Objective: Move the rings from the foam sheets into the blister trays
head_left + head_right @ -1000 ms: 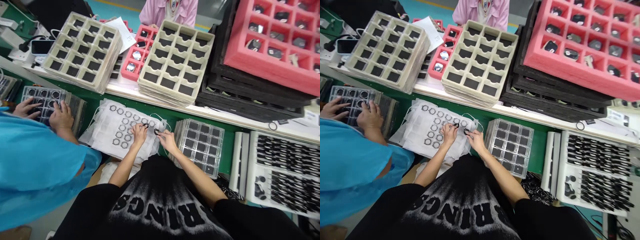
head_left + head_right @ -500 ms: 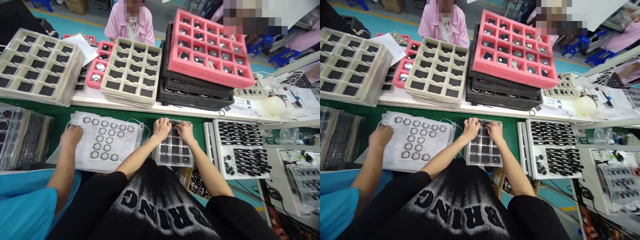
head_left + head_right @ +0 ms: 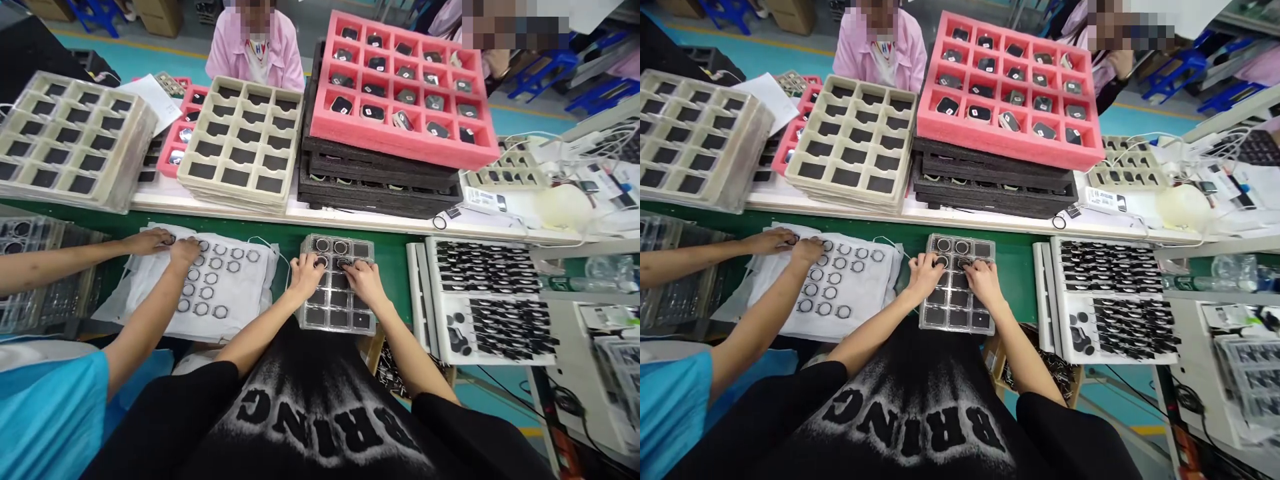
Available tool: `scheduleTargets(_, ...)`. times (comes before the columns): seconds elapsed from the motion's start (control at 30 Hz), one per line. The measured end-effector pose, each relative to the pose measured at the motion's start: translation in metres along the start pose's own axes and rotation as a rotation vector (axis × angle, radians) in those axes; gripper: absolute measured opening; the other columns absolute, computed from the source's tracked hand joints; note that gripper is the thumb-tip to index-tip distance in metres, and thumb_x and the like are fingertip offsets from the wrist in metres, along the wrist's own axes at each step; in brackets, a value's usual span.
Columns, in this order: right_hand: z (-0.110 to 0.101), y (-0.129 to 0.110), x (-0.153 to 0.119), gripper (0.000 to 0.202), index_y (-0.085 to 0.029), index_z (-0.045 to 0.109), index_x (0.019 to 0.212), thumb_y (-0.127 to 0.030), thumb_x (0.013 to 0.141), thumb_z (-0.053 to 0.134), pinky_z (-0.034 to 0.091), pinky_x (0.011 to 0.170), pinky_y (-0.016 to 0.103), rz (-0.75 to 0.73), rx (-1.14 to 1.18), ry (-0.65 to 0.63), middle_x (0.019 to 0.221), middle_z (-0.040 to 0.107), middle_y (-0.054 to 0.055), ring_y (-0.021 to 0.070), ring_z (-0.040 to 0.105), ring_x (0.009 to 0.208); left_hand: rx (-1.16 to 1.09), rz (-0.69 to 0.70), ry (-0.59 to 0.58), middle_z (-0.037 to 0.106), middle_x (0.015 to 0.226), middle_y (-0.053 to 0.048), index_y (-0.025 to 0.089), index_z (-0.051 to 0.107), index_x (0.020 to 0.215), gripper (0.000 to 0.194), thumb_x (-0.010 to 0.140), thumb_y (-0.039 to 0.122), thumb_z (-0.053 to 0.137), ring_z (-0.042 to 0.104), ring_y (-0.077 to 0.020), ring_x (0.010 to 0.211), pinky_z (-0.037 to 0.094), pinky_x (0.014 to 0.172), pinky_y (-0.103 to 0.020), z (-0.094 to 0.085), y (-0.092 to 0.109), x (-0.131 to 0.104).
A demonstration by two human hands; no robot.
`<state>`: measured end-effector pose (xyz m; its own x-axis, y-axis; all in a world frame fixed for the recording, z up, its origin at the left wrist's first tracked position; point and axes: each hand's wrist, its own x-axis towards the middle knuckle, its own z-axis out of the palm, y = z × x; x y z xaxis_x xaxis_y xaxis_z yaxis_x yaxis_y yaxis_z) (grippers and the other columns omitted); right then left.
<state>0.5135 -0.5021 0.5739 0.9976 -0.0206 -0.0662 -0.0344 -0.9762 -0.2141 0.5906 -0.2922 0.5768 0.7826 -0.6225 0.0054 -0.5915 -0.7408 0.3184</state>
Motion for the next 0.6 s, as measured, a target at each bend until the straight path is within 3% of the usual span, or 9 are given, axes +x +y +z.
scheduleTargets(0.13, 0.005, -0.003, -0.001, 0.039, -0.019, 0.071, 0.131, -0.029, 0.105, 0.043, 0.031, 0.088, 0.037, -0.017, 0.037, -0.033, 0.105, 0.067, 0.012, 0.0254, 0.057, 0.103, -0.005, 0.008, -0.063, 0.060, 0.136, -0.016, 0.027, 0.071, 0.129, 0.035, 0.105, 0.038, 0.047, 0.045, -0.0343, 0.125, 0.034, 0.101, -0.055, -0.005, -0.002, -0.007)
scheduleTargets(0.27, 0.009, -0.007, -0.003, 0.042, -0.018, 0.070, 0.131, -0.031, 0.106, 0.039, 0.032, 0.089, 0.039, -0.014, 0.016, -0.012, 0.107, 0.065, 0.014, 0.0261, 0.055, 0.102, 0.011, 0.032, -0.118, 0.059, 0.142, -0.014, 0.029, 0.065, 0.139, 0.039, 0.105, 0.033, 0.045, 0.044, -0.0351, 0.128, 0.033, 0.103, -0.056, -0.008, -0.001, -0.012)
scheduleTargets(0.43, 0.007, -0.011, -0.003, 0.041, -0.019, 0.071, 0.129, -0.031, 0.106, 0.039, 0.034, 0.090, 0.041, -0.025, -0.008, 0.023, 0.106, 0.066, 0.014, 0.0274, 0.054, 0.102, -0.035, 0.008, -0.003, 0.057, 0.144, -0.013, 0.029, 0.064, 0.140, 0.040, 0.106, 0.037, 0.045, 0.049, -0.0326, 0.126, 0.036, 0.105, -0.052, -0.008, 0.002, -0.022)
scheduleTargets(0.5, 0.005, -0.016, -0.006, 0.040, -0.020, 0.069, 0.132, -0.030, 0.105, 0.041, 0.035, 0.090, 0.043, -0.053, 0.010, 0.050, 0.108, 0.065, 0.014, 0.0281, 0.054, 0.102, -0.085, -0.091, 0.100, 0.057, 0.142, -0.013, 0.028, 0.065, 0.139, 0.040, 0.107, 0.038, 0.043, 0.051, -0.0297, 0.125, 0.038, 0.107, -0.048, -0.006, -0.011, -0.031)
scheduleTargets(0.6, 0.006, -0.030, -0.015, 0.041, -0.022, 0.066, 0.137, -0.028, 0.103, 0.044, 0.036, 0.092, 0.044, -0.089, 0.062, 0.109, 0.114, 0.063, 0.014, 0.0287, 0.053, 0.104, -0.106, -0.432, 0.200, 0.059, 0.138, -0.015, 0.022, 0.065, 0.136, 0.041, 0.108, 0.030, 0.036, 0.054, -0.0262, 0.127, 0.041, 0.109, -0.042, -0.001, -0.056, -0.047)
